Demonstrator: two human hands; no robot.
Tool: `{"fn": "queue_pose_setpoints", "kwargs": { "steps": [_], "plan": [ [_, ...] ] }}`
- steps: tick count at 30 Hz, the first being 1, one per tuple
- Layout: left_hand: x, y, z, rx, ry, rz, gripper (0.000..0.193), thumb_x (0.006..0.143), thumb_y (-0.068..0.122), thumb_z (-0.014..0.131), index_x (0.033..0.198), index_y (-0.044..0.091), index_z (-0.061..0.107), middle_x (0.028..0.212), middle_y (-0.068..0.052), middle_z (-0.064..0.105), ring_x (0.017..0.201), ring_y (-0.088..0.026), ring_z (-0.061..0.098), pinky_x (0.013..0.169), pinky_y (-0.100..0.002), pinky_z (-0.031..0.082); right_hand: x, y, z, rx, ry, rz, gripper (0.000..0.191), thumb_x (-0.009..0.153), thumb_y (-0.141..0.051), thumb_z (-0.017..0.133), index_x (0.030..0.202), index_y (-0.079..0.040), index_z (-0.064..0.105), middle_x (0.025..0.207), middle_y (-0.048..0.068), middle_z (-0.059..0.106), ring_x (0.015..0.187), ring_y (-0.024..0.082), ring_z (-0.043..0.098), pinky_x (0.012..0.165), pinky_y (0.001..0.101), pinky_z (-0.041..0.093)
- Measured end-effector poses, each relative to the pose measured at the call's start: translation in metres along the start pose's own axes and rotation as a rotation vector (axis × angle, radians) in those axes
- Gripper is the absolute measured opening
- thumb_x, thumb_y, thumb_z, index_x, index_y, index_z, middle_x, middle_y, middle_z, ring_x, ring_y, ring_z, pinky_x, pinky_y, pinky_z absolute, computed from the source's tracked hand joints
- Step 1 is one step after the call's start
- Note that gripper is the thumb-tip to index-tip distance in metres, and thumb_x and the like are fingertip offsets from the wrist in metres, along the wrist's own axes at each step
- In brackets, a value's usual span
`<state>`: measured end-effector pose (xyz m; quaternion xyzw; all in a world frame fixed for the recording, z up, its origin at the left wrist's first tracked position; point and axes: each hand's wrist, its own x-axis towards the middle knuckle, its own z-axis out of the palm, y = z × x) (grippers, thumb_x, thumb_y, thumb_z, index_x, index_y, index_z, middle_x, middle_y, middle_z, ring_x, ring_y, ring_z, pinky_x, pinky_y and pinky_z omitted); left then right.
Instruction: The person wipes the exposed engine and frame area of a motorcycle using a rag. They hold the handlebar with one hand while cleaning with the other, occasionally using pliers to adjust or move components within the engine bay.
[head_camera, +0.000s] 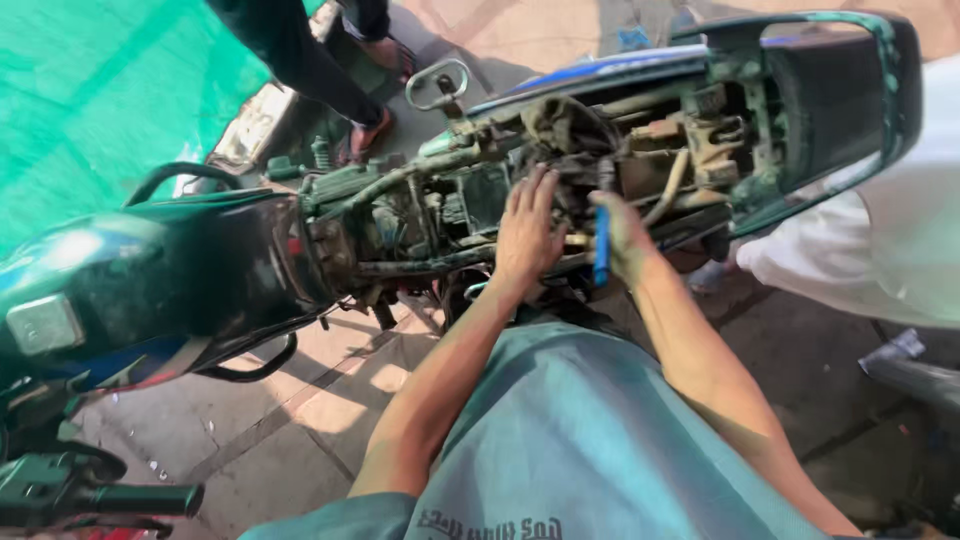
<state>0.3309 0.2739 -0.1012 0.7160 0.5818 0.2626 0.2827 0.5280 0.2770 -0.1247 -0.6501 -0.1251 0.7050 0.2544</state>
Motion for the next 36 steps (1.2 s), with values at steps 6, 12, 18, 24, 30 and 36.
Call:
{"fn": "queue_pose_setpoints", "kwargs": {
  "steps": [6,12,18,24,30,36],
  "plan": [
    [0.009,0.002,-0.001,-0.1,-0.028,-0.067,0.085,0.083,0.015,0.078,0.155,0.008,0.033,0.162,-0.019,0.035,0.142,-0.043,0.039,0.118,-0.048,0.035,0.0,-0.011,-0.009,-0.075,-0.024,0.153,0.029,0.088,-0.048,0.062,0.084,-0.019,0.059,0.062,-0.004,0.049,0.041,0.012,0.043,0.036,0.0285,0.034],
    [0.027,0.004,0.006,-0.228,-0.061,-0.188,0.087,0.08,0.015,0.079,0.154,0.01,0.034,0.16,-0.02,0.038,0.135,-0.045,0.048,0.109,-0.047,0.045,-0.007,-0.017,-0.01,-0.077,-0.066,0.166,0.033,0.091,-0.049,0.061,0.09,-0.016,0.058,0.065,-0.002,0.051,0.043,0.013,0.042,0.039,0.0279,0.032],
    [0.014,0.0,0.038,-0.314,-0.259,-0.087,0.071,0.082,0.018,0.077,0.146,0.009,0.047,0.143,-0.021,0.058,0.129,-0.041,0.058,0.107,-0.047,0.05,-0.014,-0.022,-0.006,-0.019,-0.016,0.151,0.037,0.094,-0.051,0.062,0.093,-0.017,0.05,0.064,-0.003,0.042,0.042,0.013,0.038,0.039,0.0282,0.033],
    [-0.014,-0.004,0.038,-0.393,-0.224,-0.182,0.07,0.08,0.016,0.076,0.143,0.007,0.047,0.138,-0.024,0.059,0.127,-0.044,0.057,0.105,-0.048,0.048,-0.008,-0.027,-0.012,-0.082,-0.078,0.239,0.03,0.091,-0.046,0.06,0.091,-0.017,0.054,0.06,-0.006,0.043,0.04,0.01,0.036,0.036,0.0268,0.028],
    [-0.027,0.002,0.004,-0.371,-0.096,-0.272,0.074,0.084,0.014,0.076,0.15,0.009,0.041,0.148,-0.023,0.051,0.129,-0.045,0.056,0.105,-0.049,0.05,-0.006,-0.021,-0.041,0.016,-0.17,0.195,0.034,0.096,-0.048,0.061,0.088,-0.016,0.054,0.057,-0.003,0.045,0.039,0.013,0.04,0.035,0.028,0.03],
    [-0.004,0.011,-0.021,-0.242,0.003,-0.093,0.104,0.071,0.007,0.083,0.157,0.018,0.026,0.162,-0.025,0.023,0.129,-0.053,0.052,0.093,-0.049,0.055,0.001,-0.039,-0.03,-0.006,-0.203,0.192,0.03,0.092,-0.047,0.063,0.09,-0.017,0.057,0.059,-0.003,0.047,0.041,0.013,0.041,0.037,0.0293,0.03]
  ]
}}
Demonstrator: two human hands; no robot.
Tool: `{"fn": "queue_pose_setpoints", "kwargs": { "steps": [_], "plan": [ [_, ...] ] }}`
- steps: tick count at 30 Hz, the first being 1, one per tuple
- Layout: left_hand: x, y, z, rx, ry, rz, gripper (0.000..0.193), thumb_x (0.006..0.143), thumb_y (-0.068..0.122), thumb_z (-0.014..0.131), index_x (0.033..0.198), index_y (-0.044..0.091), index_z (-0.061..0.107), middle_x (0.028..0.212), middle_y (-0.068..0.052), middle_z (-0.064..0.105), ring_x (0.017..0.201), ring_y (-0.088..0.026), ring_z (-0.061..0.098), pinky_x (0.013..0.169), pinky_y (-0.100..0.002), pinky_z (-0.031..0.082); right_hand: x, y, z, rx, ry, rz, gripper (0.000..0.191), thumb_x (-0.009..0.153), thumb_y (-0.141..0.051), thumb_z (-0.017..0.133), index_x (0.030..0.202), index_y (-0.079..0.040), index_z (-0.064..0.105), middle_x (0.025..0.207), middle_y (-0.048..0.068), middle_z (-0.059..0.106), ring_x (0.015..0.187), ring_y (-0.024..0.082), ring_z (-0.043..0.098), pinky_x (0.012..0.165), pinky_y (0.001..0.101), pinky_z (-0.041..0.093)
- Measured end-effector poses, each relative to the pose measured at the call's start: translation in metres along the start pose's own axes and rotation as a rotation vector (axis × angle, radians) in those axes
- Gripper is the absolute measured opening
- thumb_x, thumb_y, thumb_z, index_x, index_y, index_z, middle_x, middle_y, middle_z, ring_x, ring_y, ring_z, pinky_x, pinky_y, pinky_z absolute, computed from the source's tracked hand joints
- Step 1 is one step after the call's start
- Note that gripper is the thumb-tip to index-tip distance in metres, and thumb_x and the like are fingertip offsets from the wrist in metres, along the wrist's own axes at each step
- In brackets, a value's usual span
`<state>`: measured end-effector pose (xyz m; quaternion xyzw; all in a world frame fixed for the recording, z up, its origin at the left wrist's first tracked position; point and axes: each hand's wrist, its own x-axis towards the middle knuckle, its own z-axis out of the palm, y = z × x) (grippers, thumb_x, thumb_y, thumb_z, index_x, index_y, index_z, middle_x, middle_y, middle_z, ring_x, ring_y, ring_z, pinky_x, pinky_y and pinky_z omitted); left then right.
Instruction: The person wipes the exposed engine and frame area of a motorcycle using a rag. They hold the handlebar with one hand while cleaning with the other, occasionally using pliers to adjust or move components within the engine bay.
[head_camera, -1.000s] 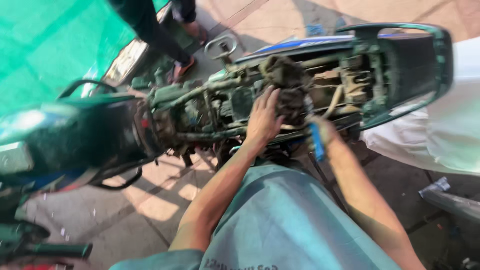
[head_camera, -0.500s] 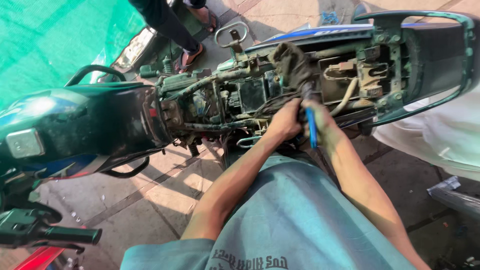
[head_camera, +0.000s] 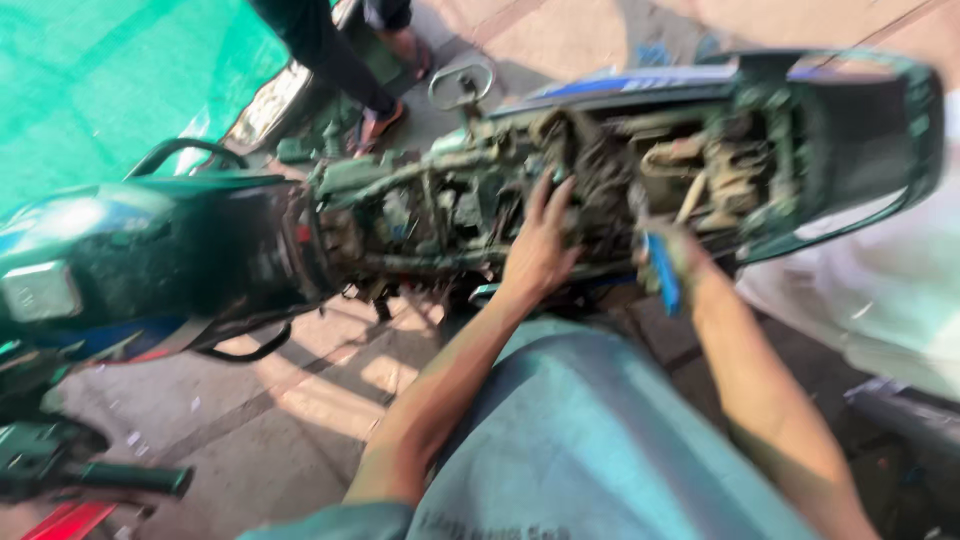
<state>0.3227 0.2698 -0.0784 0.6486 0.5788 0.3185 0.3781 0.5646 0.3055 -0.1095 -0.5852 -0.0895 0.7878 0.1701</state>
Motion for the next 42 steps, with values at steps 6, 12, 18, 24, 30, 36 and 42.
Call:
{"fn": "queue_pose_setpoints", "kwargs": {
  "steps": [6,12,18,24,30,36,42],
  "plan": [
    [0.052,-0.008,0.036,0.315,-0.241,-0.005,0.089,0.067,-0.002,0.073,0.146,0.029,0.046,0.166,-0.015,0.025,0.106,-0.044,0.065,0.086,-0.048,0.057,-0.004,0.02,0.019,-0.229,0.17,0.038,0.029,0.09,-0.046,0.064,0.09,-0.018,0.058,0.062,-0.003,0.049,0.044,0.013,0.042,0.039,0.0316,0.033],
    [0.083,-0.041,0.015,0.028,-0.011,-0.115,0.047,0.075,0.002,0.062,0.116,0.019,0.076,0.117,-0.012,0.076,0.107,-0.034,0.073,0.094,-0.043,0.059,-0.067,0.078,-0.034,-0.129,0.121,-0.013,0.029,0.098,-0.042,0.059,0.087,-0.015,0.057,0.063,-0.002,0.045,0.042,0.012,0.038,0.036,0.0298,0.03],
    [0.121,-0.018,-0.06,-0.158,0.214,-0.289,0.052,0.084,0.029,0.081,0.125,0.009,0.057,0.109,-0.018,0.078,0.1,-0.029,0.079,0.092,-0.042,0.064,-0.085,0.104,-0.081,-0.061,0.323,-0.063,0.023,0.095,-0.035,0.06,0.094,-0.012,0.064,0.069,-0.001,0.053,0.047,0.01,0.042,0.04,0.0286,0.033],
    [0.12,0.014,0.004,0.294,0.057,0.025,0.064,0.07,0.031,0.088,0.127,0.017,0.064,0.148,-0.022,0.043,0.13,-0.044,0.045,0.099,-0.052,0.048,-0.077,0.118,-0.093,-0.21,0.329,-0.239,0.024,0.095,-0.035,0.066,0.096,-0.011,0.066,0.069,-0.003,0.048,0.055,0.008,0.043,0.046,0.0273,0.033],
    [0.094,-0.005,0.054,0.505,-0.047,0.177,0.055,0.08,0.013,0.073,0.133,0.021,0.064,0.159,-0.009,0.038,0.136,-0.036,0.047,0.102,-0.05,0.046,-0.093,0.115,-0.064,-0.419,0.351,-0.339,0.033,0.091,-0.038,0.07,0.096,-0.006,0.063,0.075,-0.003,0.049,0.067,0.009,0.044,0.057,0.0275,0.036],
    [0.101,-0.013,0.045,0.468,-0.243,0.117,0.05,0.084,0.005,0.063,0.132,0.023,0.067,0.16,-0.009,0.037,0.136,-0.034,0.048,0.104,-0.048,0.046,-0.062,0.057,-0.013,-0.632,0.341,-0.393,0.048,0.085,-0.046,0.07,0.103,-0.002,0.064,0.085,0.001,0.058,0.083,0.014,0.054,0.075,0.0316,0.044],
    [0.056,-0.02,0.02,0.077,-0.094,0.092,0.058,0.09,0.004,0.062,0.147,0.01,0.049,0.155,-0.014,0.051,0.137,-0.039,0.052,0.113,-0.046,0.046,0.018,-0.024,0.039,-0.944,0.538,-0.413,0.077,0.089,-0.048,0.075,0.129,0.013,0.054,0.132,0.037,0.056,0.127,0.042,0.055,0.104,0.0455,0.042]
  ]
}}
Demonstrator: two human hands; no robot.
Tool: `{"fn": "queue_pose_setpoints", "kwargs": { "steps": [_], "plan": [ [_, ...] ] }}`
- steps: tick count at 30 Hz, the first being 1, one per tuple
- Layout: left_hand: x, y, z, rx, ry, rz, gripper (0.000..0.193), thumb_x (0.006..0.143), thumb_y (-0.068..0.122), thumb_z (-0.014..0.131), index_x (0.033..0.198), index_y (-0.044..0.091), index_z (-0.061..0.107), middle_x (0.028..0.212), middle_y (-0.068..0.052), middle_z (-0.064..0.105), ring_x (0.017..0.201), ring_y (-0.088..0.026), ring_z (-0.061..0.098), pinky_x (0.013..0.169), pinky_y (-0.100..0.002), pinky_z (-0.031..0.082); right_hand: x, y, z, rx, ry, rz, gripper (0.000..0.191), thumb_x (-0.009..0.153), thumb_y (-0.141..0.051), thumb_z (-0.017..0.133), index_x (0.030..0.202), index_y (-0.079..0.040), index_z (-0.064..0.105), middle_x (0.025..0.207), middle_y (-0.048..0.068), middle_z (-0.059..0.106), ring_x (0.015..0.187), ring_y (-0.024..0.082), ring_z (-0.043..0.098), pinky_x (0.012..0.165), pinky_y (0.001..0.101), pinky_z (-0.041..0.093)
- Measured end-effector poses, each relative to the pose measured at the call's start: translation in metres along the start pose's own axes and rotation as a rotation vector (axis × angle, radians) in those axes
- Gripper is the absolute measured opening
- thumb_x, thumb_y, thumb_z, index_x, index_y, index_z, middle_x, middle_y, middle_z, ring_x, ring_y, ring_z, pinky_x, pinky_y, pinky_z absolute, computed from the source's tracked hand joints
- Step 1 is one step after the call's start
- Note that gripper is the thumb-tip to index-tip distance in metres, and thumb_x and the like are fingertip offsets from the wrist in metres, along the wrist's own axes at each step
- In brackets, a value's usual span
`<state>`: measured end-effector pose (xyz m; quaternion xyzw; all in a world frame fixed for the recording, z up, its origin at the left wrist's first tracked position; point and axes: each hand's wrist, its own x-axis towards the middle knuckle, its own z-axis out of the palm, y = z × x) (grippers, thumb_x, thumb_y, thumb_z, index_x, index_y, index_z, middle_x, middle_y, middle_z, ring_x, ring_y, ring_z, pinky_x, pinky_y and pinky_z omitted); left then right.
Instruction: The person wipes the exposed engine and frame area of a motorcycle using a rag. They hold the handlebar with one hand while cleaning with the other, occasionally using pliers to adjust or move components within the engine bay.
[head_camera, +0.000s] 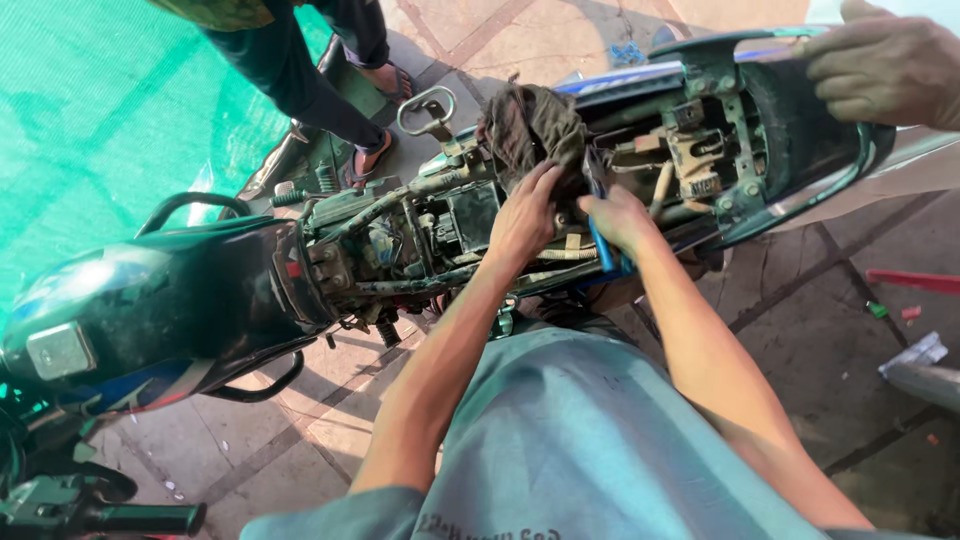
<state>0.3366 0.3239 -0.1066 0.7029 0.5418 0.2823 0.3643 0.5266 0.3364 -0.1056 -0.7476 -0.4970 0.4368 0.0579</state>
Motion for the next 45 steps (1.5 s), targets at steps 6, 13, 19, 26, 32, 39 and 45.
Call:
{"fn": "queue_pose_setpoints", "kwargs": {
  "steps": [6,13,19,26,32,39,45],
  "plan": [
    [-0.049,-0.009,-0.015,-0.018,0.139,-0.169,0.067,0.092,0.01,0.065,0.153,0.008,0.038,0.152,-0.022,0.048,0.136,-0.043,0.048,0.112,-0.047,0.043,-0.008,-0.014,0.007,-0.288,-0.053,0.033,0.07,0.091,-0.049,0.066,0.124,0.012,0.057,0.125,0.038,0.062,0.121,0.048,0.059,0.104,0.0513,0.046],
    [-0.058,-0.02,-0.033,0.056,0.216,-0.18,0.069,0.091,0.012,0.067,0.153,0.007,0.037,0.153,-0.022,0.048,0.137,-0.043,0.048,0.114,-0.047,0.042,0.0,-0.008,-0.005,-0.499,-0.129,-0.014,0.075,0.09,-0.051,0.065,0.128,0.013,0.053,0.116,0.036,0.068,0.113,0.046,0.067,0.099,0.0497,0.053],
    [-0.052,-0.014,-0.038,0.034,0.22,-0.181,0.068,0.092,0.012,0.067,0.153,0.008,0.038,0.154,-0.02,0.047,0.137,-0.042,0.049,0.113,-0.046,0.042,-0.007,-0.009,-0.011,-0.454,-0.115,-0.009,0.07,0.093,-0.045,0.066,0.126,0.016,0.056,0.119,0.039,0.066,0.116,0.047,0.066,0.103,0.0489,0.051],
    [-0.058,-0.01,-0.044,0.031,0.199,-0.177,0.068,0.092,0.011,0.067,0.154,0.008,0.038,0.156,-0.019,0.046,0.138,-0.041,0.048,0.115,-0.046,0.041,-0.013,-0.037,-0.026,-0.496,-0.127,0.06,0.069,0.091,-0.042,0.069,0.13,0.012,0.052,0.123,0.038,0.064,0.117,0.048,0.063,0.103,0.0494,0.049],
    [-0.06,-0.01,-0.042,0.02,0.215,-0.199,0.07,0.09,0.012,0.068,0.153,0.008,0.038,0.155,-0.018,0.045,0.139,-0.041,0.046,0.115,-0.046,0.04,-0.012,-0.029,-0.027,-0.498,-0.116,0.108,0.069,0.091,-0.048,0.069,0.126,0.009,0.057,0.121,0.033,0.067,0.117,0.042,0.066,0.103,0.0458,0.051],
    [-0.057,-0.003,-0.037,0.009,0.192,-0.192,0.068,0.092,0.013,0.068,0.153,0.008,0.039,0.155,-0.019,0.045,0.138,-0.042,0.047,0.114,-0.047,0.04,-0.008,-0.014,-0.021,-0.557,-0.141,0.04,0.068,0.091,-0.049,0.067,0.127,0.008,0.057,0.121,0.033,0.067,0.117,0.043,0.066,0.104,0.0466,0.05],
    [-0.056,0.003,-0.036,-0.006,0.183,-0.162,0.069,0.09,0.011,0.068,0.153,0.009,0.04,0.156,-0.019,0.045,0.138,-0.042,0.048,0.114,-0.047,0.042,-0.006,-0.02,-0.025,-0.56,-0.134,0.06,0.061,0.09,-0.044,0.067,0.125,0.005,0.06,0.122,0.032,0.067,0.115,0.043,0.066,0.102,0.0481,0.05]
  ]
}}
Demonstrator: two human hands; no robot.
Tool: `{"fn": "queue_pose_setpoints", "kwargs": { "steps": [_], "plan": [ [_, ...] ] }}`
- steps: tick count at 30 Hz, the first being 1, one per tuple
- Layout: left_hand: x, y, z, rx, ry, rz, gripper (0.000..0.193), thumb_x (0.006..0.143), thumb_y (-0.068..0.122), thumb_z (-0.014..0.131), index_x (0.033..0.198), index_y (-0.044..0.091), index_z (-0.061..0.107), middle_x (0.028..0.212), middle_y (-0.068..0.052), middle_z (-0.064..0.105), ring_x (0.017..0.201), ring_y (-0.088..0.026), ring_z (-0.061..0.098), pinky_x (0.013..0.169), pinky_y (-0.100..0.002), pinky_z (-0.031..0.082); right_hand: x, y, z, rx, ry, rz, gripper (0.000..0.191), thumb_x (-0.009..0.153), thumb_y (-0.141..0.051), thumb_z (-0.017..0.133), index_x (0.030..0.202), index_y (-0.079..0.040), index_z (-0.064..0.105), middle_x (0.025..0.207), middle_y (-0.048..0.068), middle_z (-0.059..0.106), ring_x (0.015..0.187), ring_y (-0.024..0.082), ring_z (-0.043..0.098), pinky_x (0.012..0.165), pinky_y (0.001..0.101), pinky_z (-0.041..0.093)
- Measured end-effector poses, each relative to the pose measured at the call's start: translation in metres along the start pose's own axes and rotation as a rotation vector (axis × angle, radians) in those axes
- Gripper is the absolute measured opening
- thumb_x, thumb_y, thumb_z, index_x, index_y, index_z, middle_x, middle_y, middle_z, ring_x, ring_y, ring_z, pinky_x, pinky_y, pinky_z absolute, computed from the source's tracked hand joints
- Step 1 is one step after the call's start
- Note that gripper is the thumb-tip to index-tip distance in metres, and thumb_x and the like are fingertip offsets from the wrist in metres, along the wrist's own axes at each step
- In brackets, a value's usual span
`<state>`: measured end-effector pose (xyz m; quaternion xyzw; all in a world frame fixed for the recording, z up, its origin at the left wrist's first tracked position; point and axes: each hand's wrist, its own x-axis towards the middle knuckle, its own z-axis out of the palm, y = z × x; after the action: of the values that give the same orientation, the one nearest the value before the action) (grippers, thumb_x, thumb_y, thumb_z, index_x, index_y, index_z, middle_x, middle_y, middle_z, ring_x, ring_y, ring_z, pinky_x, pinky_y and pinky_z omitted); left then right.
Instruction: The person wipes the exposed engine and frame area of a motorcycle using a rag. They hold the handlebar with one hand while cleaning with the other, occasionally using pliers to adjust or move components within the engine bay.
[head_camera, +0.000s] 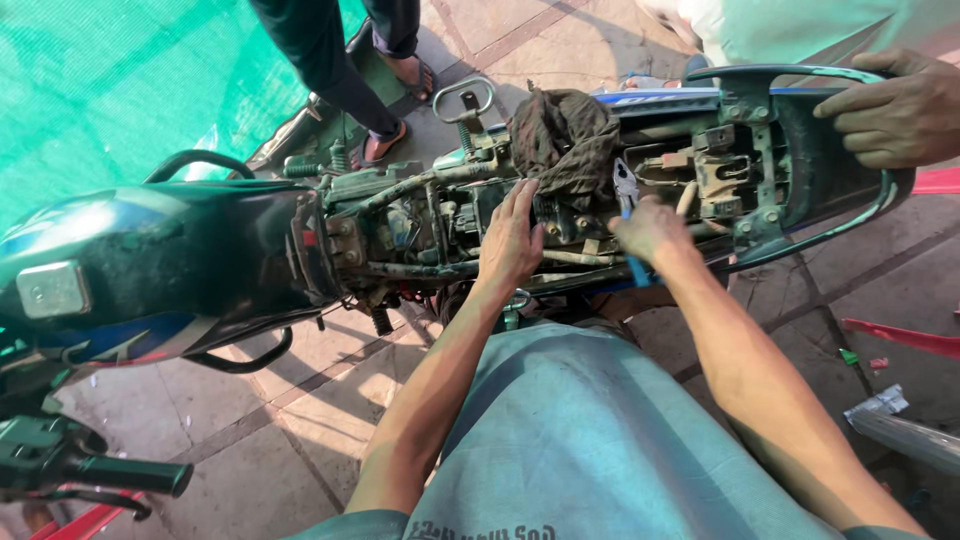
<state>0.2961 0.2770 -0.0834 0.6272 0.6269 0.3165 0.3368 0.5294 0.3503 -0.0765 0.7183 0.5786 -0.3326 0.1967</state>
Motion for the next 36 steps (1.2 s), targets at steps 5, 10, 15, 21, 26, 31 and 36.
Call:
{"fn": "queue_pose_setpoints", "kwargs": {
  "steps": [5,10,15,21,26,31,36],
  "plan": [
    [-0.002,-0.001,-0.001,0.017,-0.017,-0.019,0.07,0.088,0.011,0.068,0.152,0.009,0.04,0.156,-0.018,0.045,0.136,-0.042,0.049,0.111,-0.047,0.044,-0.001,-0.005,-0.007,0.03,-0.076,0.085,0.055,0.094,-0.042,0.062,0.121,0.005,0.066,0.116,0.028,0.074,0.107,0.038,0.073,0.097,0.0486,0.056],
    [-0.006,-0.005,0.001,0.023,-0.009,-0.039,0.069,0.089,0.011,0.068,0.152,0.008,0.039,0.155,-0.019,0.046,0.135,-0.042,0.049,0.11,-0.047,0.044,-0.002,-0.003,-0.011,-0.026,-0.056,0.015,0.054,0.091,-0.042,0.065,0.119,0.005,0.062,0.105,0.027,0.073,0.101,0.038,0.073,0.092,0.0474,0.057],
    [0.002,-0.001,0.01,0.031,-0.011,0.008,0.07,0.09,0.012,0.069,0.153,0.008,0.038,0.155,-0.017,0.047,0.135,-0.041,0.051,0.114,-0.046,0.044,0.0,0.002,-0.006,-0.047,-0.036,-0.049,0.057,0.091,-0.043,0.066,0.118,0.007,0.066,0.111,0.032,0.071,0.107,0.043,0.071,0.096,0.0483,0.055],
    [0.037,0.017,0.023,0.132,-0.066,0.102,0.086,0.076,0.008,0.071,0.154,0.011,0.033,0.159,-0.017,0.039,0.132,-0.043,0.049,0.105,-0.048,0.047,-0.006,0.0,-0.002,-0.047,0.054,-0.119,0.065,0.089,-0.046,0.068,0.121,0.01,0.062,0.119,0.037,0.066,0.116,0.048,0.064,0.101,0.0503,0.05],
    [0.053,0.013,0.039,0.287,-0.238,0.074,0.088,0.079,0.009,0.07,0.157,0.021,0.032,0.161,-0.012,0.039,0.123,-0.041,0.055,0.096,-0.048,0.053,0.0,0.011,-0.002,-0.018,-0.063,-0.073,0.061,0.086,-0.047,0.067,0.122,0.003,0.066,0.123,0.033,0.069,0.118,0.044,0.066,0.102,0.0499,0.052],
    [0.056,0.004,0.056,0.384,-0.197,0.068,0.071,0.083,0.003,0.064,0.15,0.021,0.045,0.145,-0.011,0.055,0.119,-0.039,0.061,0.093,-0.046,0.056,0.022,0.038,0.025,0.123,0.025,-0.107,0.069,0.082,-0.054,0.07,0.116,0.005,0.067,0.122,0.033,0.068,0.12,0.044,0.065,0.103,0.0479,0.05],
    [0.069,0.008,0.031,0.262,-0.141,-0.093,0.04,0.081,0.01,0.069,0.12,0.017,0.063,0.112,-0.013,0.071,0.102,-0.04,0.068,0.083,-0.05,0.056,0.009,0.08,0.071,0.371,0.057,-0.364,0.076,0.086,-0.054,0.081,0.116,0.011,0.058,0.116,0.034,0.056,0.109,0.046,0.055,0.091,0.0511,0.045]
  ]
}}
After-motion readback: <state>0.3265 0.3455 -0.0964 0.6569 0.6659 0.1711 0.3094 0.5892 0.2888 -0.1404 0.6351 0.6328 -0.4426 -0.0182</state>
